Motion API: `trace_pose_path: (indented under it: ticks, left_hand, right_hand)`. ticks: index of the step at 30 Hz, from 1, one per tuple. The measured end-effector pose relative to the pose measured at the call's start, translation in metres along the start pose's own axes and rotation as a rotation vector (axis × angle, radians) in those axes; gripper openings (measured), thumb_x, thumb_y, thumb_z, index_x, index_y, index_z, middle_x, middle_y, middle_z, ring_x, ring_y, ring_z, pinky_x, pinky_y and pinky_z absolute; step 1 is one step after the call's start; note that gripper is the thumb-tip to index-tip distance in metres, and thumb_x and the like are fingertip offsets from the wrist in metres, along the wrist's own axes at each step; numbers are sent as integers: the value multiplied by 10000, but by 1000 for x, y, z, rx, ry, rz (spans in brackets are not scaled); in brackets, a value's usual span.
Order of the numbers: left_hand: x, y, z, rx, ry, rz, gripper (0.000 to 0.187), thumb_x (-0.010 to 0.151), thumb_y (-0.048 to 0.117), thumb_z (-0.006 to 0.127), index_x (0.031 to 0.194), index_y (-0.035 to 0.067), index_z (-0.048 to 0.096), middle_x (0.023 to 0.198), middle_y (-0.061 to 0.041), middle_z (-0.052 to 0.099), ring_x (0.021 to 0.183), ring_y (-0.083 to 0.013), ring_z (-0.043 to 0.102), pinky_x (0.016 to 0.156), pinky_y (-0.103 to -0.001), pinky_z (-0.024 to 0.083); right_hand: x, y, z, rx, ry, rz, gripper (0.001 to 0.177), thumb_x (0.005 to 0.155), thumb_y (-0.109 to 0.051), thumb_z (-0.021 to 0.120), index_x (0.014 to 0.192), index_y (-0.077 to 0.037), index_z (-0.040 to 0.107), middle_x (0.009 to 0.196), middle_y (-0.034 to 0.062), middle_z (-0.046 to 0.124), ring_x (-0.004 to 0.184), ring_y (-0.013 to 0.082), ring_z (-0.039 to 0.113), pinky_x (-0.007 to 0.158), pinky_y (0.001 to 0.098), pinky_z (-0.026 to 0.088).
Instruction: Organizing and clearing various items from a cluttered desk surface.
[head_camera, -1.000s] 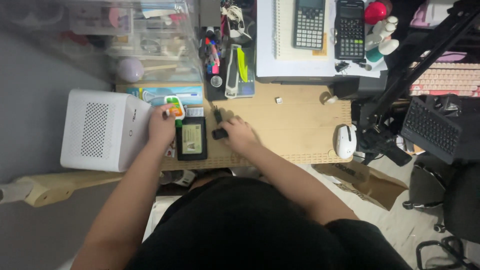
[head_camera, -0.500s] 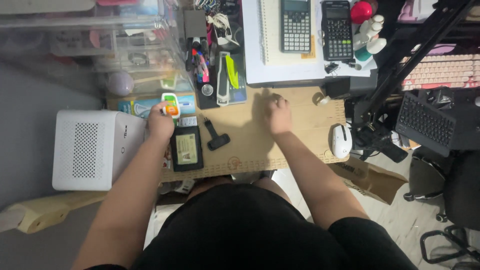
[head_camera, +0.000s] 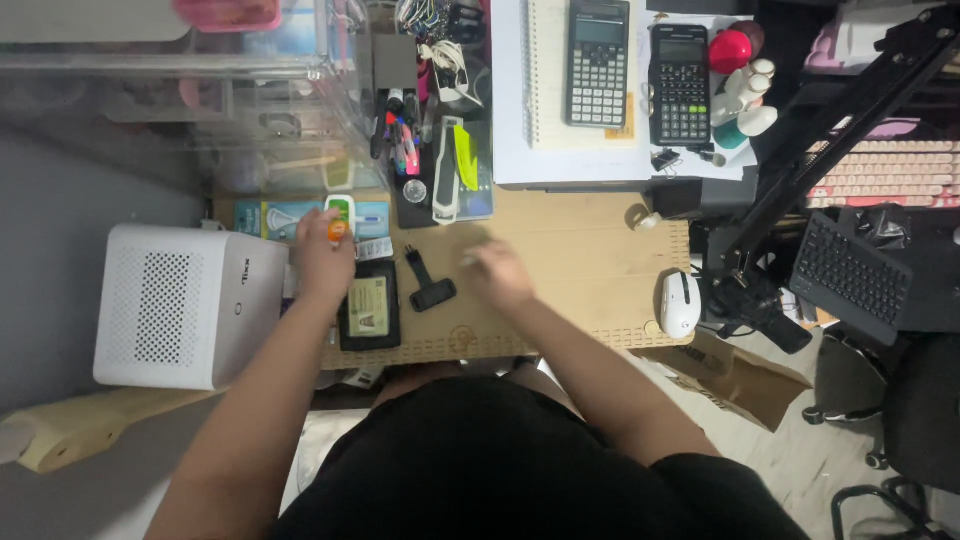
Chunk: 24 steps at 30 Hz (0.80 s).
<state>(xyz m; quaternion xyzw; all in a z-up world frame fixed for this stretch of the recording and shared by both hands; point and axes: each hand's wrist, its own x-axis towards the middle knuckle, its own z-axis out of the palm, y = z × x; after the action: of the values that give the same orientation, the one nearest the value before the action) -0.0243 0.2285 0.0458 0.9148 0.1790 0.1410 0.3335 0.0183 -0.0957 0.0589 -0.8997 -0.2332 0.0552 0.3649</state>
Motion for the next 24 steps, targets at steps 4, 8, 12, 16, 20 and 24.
trace_pose_path:
  ticks: [4, 8, 12, 16, 20, 24]
  left_hand:
    - [-16, 22, -10, -180, -14, 60, 394, 906, 70, 717, 1289, 95, 633, 1447, -234, 473, 1355, -411, 472, 1098, -450, 439]
    - [-19, 47, -25, -150, 4, 154, 369, 923, 73, 745, 1277, 105, 647, 1419, -232, 478, 1332, -414, 478, 1120, -468, 412]
    - [-24, 64, -33, -114, 3, 140, 331, 908, 77, 767, 1224, 117, 678, 1385, -209, 498, 1307, -397, 490, 1124, -472, 399]
    - [-35, 73, -29, -124, 20, 197, 324, 908, 75, 756, 1221, 112, 682, 1351, -184, 508, 1317, -386, 474, 1148, -480, 372]
    - [-45, 74, -15, -177, -12, 161, 262, 921, 105, 771, 1168, 112, 683, 1305, -194, 476, 1260, -375, 481, 1100, -459, 385]
    - [-50, 102, -9, -135, -46, 211, 280, 888, 93, 773, 1158, 110, 699, 1280, -171, 518, 1246, -369, 499, 1094, -461, 384]
  right_hand:
    - [11, -53, 27, 38, -144, -71, 250, 788, -169, 804, 1028, -154, 737, 1026, 101, 725, 1016, 325, 670, 913, 442, 535]
    - [20, -79, 22, -5, -185, -160, 252, 765, -185, 845, 986, -120, 744, 967, 130, 714, 1005, 384, 623, 894, 508, 484]
    - [10, -23, -7, 94, -17, -111, 383, 690, -101, 775, 1069, -113, 723, 1070, 133, 698, 1034, 361, 628, 919, 475, 502]
    - [-13, 53, -67, -4, 627, 155, 273, 775, -46, 676, 1041, -99, 694, 1090, 153, 642, 1079, 364, 584, 958, 475, 472]
    - [-31, 111, -107, -165, 988, 612, 402, 799, -149, 814, 1104, -44, 574, 1160, 214, 531, 1106, 396, 517, 961, 507, 432]
    - [-23, 164, -110, -102, 984, 807, 559, 761, -203, 873, 1151, -18, 518, 1137, 198, 540, 1089, 382, 518, 948, 502, 430]
